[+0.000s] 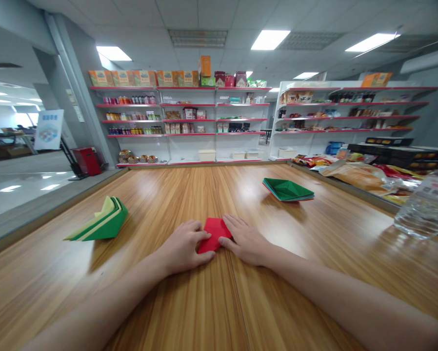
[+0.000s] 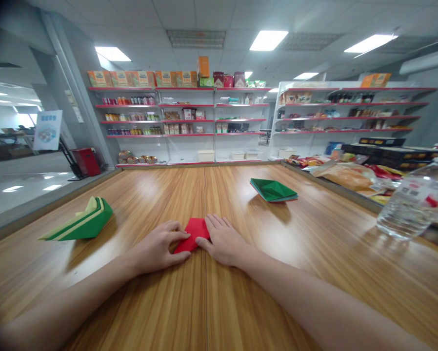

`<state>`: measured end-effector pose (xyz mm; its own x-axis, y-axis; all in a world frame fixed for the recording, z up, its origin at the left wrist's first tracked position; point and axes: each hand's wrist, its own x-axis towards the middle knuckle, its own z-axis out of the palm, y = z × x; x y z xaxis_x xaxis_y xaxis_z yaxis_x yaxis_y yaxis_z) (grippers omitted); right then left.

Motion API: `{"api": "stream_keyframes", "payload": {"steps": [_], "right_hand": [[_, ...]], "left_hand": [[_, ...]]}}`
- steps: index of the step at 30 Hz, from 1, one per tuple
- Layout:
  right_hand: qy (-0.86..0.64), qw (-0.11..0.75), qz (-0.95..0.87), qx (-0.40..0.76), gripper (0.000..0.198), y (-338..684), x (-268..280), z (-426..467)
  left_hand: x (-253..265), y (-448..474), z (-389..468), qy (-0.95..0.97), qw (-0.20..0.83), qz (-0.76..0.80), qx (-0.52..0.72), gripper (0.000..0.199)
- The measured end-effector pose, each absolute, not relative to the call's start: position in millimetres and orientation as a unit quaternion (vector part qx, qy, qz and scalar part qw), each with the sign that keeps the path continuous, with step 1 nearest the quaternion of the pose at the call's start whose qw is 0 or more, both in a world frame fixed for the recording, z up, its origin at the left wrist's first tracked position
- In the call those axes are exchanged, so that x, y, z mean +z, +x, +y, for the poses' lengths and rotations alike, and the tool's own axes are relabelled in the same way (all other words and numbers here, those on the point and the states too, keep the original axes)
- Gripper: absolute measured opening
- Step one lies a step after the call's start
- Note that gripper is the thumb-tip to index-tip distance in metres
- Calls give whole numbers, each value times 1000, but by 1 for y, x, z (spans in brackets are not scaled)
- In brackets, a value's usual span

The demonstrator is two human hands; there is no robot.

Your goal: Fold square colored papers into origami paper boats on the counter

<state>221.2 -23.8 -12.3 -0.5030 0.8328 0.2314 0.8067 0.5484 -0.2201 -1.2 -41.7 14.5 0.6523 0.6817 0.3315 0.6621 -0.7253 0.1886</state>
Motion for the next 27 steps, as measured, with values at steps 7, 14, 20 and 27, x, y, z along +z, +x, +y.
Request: {"api": "stream_keyframes", "payload": {"steps": [7, 14, 20, 27], "right_hand": [[-554, 213, -804, -1, 74, 220, -18, -17], [-540, 200, -817, -14, 53, 219, -15, -20], [-538, 201, -818, -14, 50, 219, -11, -23], [-541, 266, -797, 35, 48, 221, -12, -21]], "left_hand": [[11, -7, -34, 894, -2, 396, 210, 31], [3, -12, -28, 885, -1, 401, 237, 30], [-2, -15, -23, 847, 45, 452, 277, 23], [-8, -18, -16, 742, 242, 473, 408, 25]]}}
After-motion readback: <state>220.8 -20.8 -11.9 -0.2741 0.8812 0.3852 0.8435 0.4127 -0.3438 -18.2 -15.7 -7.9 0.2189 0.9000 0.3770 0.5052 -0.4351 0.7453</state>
